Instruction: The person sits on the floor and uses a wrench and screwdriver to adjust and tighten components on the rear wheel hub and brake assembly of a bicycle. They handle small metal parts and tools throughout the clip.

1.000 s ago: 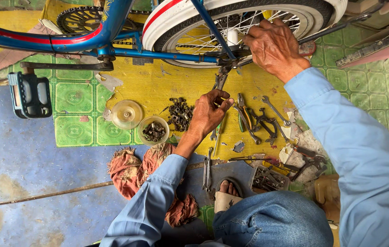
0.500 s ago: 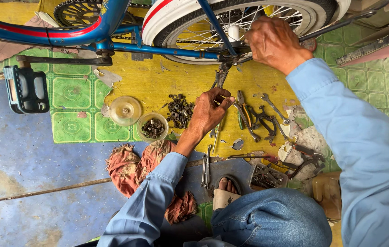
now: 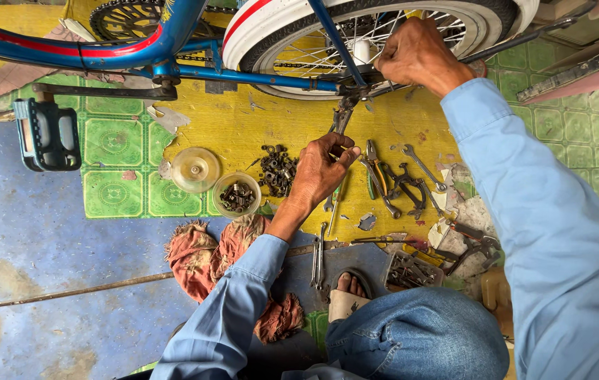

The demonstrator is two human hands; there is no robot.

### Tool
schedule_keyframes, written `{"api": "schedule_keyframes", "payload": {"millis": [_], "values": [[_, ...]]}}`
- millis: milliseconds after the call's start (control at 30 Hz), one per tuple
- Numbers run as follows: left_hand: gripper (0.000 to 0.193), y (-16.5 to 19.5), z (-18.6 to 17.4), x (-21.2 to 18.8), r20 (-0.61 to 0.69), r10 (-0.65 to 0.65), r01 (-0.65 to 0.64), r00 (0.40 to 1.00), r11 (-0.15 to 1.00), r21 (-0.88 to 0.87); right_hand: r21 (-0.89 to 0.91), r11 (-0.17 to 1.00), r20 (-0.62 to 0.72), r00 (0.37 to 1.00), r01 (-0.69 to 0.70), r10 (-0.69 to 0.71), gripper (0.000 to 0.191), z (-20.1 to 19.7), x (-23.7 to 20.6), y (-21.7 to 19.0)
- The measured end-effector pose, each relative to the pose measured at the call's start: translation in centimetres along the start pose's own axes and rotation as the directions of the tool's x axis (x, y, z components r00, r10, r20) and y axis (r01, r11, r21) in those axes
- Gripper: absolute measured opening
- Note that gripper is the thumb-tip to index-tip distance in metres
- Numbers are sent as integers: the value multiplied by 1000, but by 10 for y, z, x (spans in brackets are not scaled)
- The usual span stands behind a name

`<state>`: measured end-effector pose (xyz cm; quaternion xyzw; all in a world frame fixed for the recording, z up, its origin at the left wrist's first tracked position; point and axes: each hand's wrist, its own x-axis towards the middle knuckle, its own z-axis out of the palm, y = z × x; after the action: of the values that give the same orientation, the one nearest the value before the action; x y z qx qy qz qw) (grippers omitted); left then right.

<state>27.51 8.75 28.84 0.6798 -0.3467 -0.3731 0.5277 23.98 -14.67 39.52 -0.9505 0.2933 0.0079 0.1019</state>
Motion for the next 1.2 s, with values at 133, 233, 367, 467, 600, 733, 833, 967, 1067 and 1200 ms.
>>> {"api": "schedule_keyframes", "payload": {"millis": [133,233,367,467,600,733,833,967,1067,1200], "values": [[32,-2,-2,0,4,8,-8,1000,1000,-10,-47,996,-26,997,75,-76,9,3,1,1],[32,-1,-2,0,5,2,-2,1000,1000,-16,-182,968,-25,983,172,-179,17,5,-1,4],[32,0,-1,0,-10,3,-4,1000,999,-32,-242,964,-53,990,113,-130,19,5,-7,10],[32,1,-4,0,-34,30,-31,999,999,-24,-97,969,-111,965,226,-236,14,-8,-12,19],[34,8,-1,13,-83,85,-87,993,996,-24,-72,900,-193,879,430,-435,18,-10,-21,29],[35,24,13,50,-133,198,-196,971,980,24,22,907,-220,887,420,-406,11,-8,-23,38],[32,32,30,79,-229,377,-349,897,924,155,78,894,-249,877,442,-411,10,-11,-22,45],[31,33,50,112,-244,400,-320,883,895,310,-146,861,-277,816,487,-508,7,-15,-26,54],[29,29,63,127,-301,383,-273,874,897,347,-202,872,-185,857,446,-481,11,-15,-26,59],[28,30,77,143,-369,337,-176,866,897,405,-267,825,-245,793,497,-557,11,-13,-27,64]]}}
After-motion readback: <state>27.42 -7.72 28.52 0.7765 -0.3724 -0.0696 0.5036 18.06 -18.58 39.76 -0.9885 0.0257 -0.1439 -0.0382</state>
